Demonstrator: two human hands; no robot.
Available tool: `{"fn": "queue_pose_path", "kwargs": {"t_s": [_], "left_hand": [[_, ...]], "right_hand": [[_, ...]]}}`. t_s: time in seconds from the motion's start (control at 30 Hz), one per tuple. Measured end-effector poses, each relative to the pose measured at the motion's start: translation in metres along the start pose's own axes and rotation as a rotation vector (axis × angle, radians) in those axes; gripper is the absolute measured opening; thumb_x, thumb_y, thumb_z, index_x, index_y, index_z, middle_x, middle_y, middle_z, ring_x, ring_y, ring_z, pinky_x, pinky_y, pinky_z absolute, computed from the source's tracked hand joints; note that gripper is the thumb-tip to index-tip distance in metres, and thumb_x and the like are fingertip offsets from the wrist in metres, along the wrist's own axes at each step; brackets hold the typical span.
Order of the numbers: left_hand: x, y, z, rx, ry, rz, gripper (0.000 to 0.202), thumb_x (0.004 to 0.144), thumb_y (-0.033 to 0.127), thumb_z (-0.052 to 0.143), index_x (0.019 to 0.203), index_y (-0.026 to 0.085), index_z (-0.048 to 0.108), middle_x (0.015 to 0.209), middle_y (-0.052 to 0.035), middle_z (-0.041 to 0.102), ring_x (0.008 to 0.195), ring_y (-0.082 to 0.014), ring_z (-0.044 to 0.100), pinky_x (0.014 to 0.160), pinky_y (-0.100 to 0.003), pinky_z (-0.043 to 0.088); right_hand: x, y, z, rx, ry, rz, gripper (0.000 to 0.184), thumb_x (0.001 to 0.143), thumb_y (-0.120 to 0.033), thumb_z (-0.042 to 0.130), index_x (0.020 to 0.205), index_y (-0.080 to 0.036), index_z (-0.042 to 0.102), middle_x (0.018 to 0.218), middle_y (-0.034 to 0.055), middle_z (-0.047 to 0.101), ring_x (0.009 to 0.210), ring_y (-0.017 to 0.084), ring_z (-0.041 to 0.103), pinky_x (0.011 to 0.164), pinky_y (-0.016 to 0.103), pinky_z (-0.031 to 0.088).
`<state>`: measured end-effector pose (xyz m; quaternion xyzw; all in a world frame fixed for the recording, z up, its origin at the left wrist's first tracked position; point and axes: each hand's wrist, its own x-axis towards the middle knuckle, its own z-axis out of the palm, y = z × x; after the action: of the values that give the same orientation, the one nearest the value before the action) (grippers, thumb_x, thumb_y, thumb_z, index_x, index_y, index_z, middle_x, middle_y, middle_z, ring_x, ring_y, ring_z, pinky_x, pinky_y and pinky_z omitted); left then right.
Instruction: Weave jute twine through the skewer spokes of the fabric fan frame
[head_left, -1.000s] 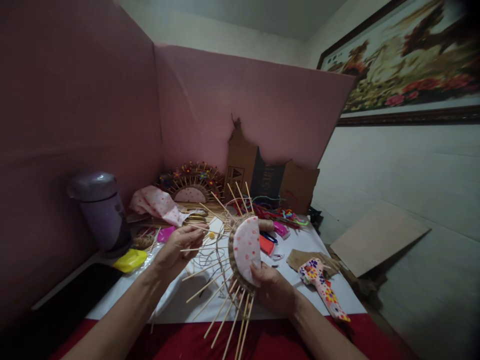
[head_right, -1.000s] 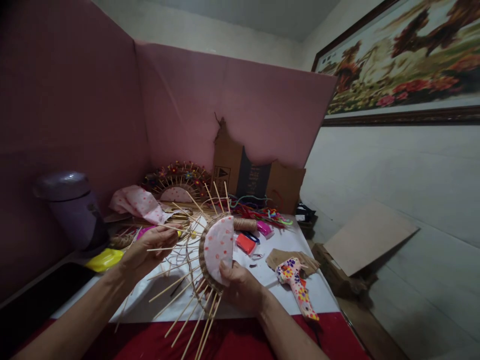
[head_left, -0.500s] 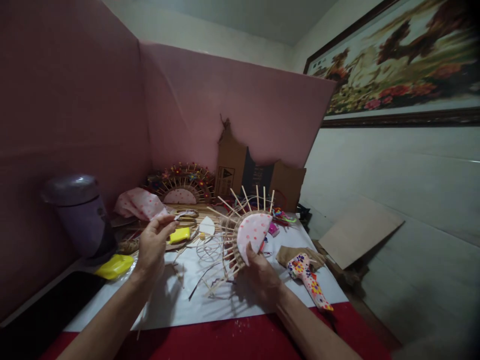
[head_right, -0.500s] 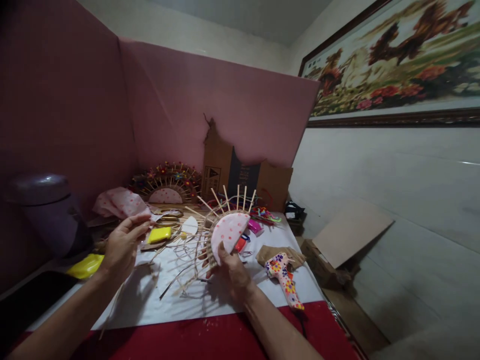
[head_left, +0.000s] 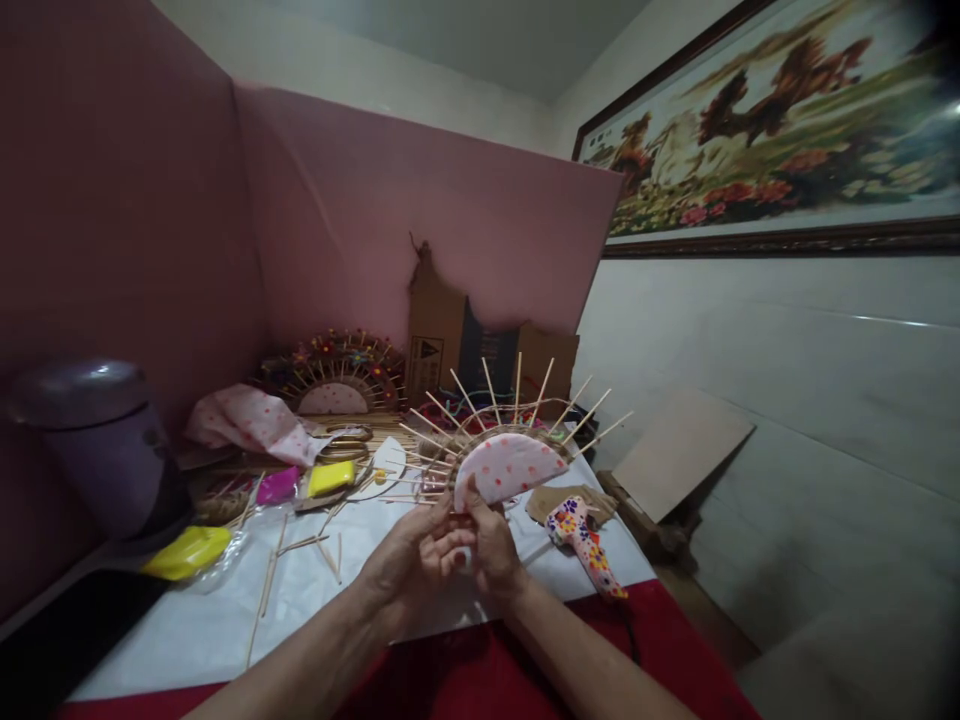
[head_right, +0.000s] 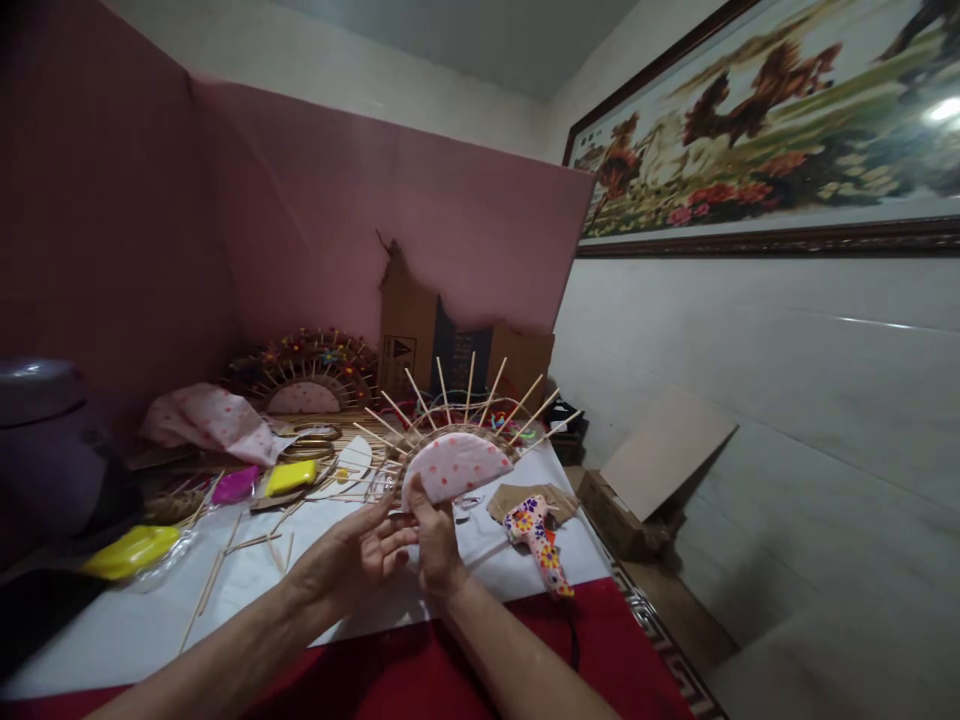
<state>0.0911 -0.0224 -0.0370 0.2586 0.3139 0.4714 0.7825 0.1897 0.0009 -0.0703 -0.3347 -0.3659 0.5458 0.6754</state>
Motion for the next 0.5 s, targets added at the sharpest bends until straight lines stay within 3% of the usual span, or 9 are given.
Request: {"fn": "queue_pose_path", "kwargs": {"t_s": [0.1,0.2,0.27,0.37,0.5], "left_hand": [[0.010,0.001,0.002,-0.008,0.067,0.078,0.010,0.071,0.015,0.067,0.080,0.010,0.064,0.072,-0.0070,0.068,0.059,-0.0110,0.061,0.053,-0.019,0.047],[0.014,0.012,-0.010,0.011,0.125,0.165,0.010,0.068,0.015,0.070,0.076,0.012,0.064,0.069,-0.0051,0.067,0.057,-0.0107,0.060,0.050,-0.019,0.045],[0.015,0.026,-0.022,0.030,0.154,0.254,0.014,0.064,0.016,0.073,0.072,0.011,0.063,0.064,-0.0034,0.066,0.055,-0.0098,0.059,0.051,-0.019,0.045],[0.014,0.048,-0.038,0.049,0.177,0.363,0.019,0.060,0.017,0.077,0.071,0.010,0.063,0.061,-0.0008,0.064,0.052,-0.0084,0.057,0.051,-0.018,0.043],[0.010,0.055,-0.039,0.028,0.140,0.466,0.027,0.060,0.025,0.078,0.080,0.014,0.064,0.074,-0.0002,0.068,0.064,-0.0095,0.060,0.061,-0.020,0.046]], "right_hand": [[-0.006,0.000,0.008,0.047,-0.013,0.073,0.034,0.065,-0.045,0.072,0.080,-0.017,0.061,0.077,0.0024,0.066,0.072,0.016,0.061,0.066,0.028,0.048],[-0.004,-0.006,0.007,0.088,0.000,-0.015,0.034,0.064,-0.040,0.075,0.087,-0.018,0.061,0.083,0.0012,0.067,0.080,0.016,0.061,0.071,0.027,0.047],[0.000,-0.014,0.002,0.123,0.042,-0.061,0.033,0.063,-0.038,0.076,0.086,-0.018,0.061,0.077,-0.0005,0.066,0.071,0.013,0.059,0.062,0.024,0.046],[0.004,-0.024,-0.002,0.117,0.016,-0.013,0.030,0.065,-0.039,0.074,0.072,-0.015,0.059,0.056,-0.0026,0.057,0.047,0.008,0.047,0.043,0.020,0.034],[0.000,-0.023,0.008,0.093,-0.065,0.047,0.031,0.067,-0.040,0.072,0.068,-0.012,0.060,0.054,0.0009,0.058,0.045,0.008,0.044,0.042,0.020,0.032]]}}
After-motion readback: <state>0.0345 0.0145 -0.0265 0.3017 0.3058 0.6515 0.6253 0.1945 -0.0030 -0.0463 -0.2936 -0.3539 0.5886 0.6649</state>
